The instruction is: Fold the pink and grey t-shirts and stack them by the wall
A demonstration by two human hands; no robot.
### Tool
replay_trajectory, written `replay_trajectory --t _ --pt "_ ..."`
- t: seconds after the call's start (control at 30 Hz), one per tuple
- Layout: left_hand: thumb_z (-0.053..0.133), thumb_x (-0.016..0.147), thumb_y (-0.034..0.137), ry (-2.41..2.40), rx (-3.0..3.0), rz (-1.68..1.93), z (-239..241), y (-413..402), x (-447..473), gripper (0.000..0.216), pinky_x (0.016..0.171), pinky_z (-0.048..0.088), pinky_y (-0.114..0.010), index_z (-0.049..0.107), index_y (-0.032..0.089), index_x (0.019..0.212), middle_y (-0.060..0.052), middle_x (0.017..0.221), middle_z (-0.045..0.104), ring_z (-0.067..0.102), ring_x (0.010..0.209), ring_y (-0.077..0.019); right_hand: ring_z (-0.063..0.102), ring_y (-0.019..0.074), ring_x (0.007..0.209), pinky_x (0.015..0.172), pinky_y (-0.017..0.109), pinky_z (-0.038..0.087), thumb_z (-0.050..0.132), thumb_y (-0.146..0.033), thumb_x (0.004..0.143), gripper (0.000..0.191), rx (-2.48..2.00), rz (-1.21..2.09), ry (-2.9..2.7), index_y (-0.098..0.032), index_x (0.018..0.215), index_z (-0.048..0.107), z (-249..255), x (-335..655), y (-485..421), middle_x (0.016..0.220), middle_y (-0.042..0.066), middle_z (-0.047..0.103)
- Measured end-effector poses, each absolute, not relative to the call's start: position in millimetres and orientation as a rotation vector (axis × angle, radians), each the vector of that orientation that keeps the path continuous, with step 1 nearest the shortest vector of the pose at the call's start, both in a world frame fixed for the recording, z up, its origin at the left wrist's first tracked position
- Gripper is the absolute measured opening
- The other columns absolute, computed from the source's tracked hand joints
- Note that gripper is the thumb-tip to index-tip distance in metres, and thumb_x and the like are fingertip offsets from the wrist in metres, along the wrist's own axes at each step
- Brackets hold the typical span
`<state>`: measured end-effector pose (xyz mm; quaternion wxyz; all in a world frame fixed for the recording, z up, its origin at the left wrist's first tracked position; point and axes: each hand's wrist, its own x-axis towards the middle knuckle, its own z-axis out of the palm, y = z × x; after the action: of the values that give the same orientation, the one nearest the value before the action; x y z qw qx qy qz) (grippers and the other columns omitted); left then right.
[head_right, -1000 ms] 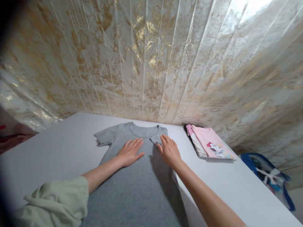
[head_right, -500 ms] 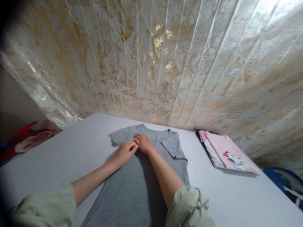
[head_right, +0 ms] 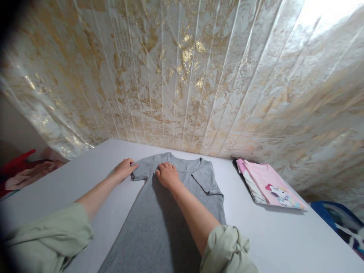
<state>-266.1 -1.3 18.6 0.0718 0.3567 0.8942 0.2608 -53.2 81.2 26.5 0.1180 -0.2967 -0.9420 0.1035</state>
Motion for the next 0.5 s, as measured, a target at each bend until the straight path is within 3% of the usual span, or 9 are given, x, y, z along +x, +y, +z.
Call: replay_trajectory --t 0.13,0.33,0.5 --pt "0.055 0.078 0.037 2.586 1.056 1.001 19.1 -6.8 -271.2 0.019 0.073 0.048 -0.027 0.058 0.021 0.087 -0.002 0.085 0.069 0.066 0.084 -0.0192 0.038 0.0226 0.135 0.11 0.038 0.029 0.036 -0.034 0.099 0.044 -0.911 0.309 -2.64 -0.015 0.137 0.047 29.4 -84.4 81.3 0.145 0.011 0.046" --pt "0.053 0.08 0.035 2.554 0.924 1.254 21.1 -8.7 -281.7 0.019 0.067 0.049 -0.026 0.056 0.02 0.091 -0.002 0.082 0.068 0.066 0.079 -0.0183 0.028 0.0261 0.142 0.114 0.043 0.018 0.036 -0.049 0.098 0.061 -0.999 0.315 -2.631 -0.012 0.146 0.037 5.4 -103.4 86.6 0.153 0.014 0.035" --pt "0.054 0.081 0.033 2.629 0.836 1.334 13.4 -2.1 -282.1 0.015 0.073 0.049 -0.028 0.056 0.022 0.091 -0.004 0.086 0.067 0.065 0.084 -0.0206 0.038 0.0274 0.134 0.108 0.041 0.027 0.037 -0.048 0.097 0.055 -1.079 0.261 -2.557 -0.013 0.139 0.046 5.3 -101.9 95.4 0.148 0.014 0.043"
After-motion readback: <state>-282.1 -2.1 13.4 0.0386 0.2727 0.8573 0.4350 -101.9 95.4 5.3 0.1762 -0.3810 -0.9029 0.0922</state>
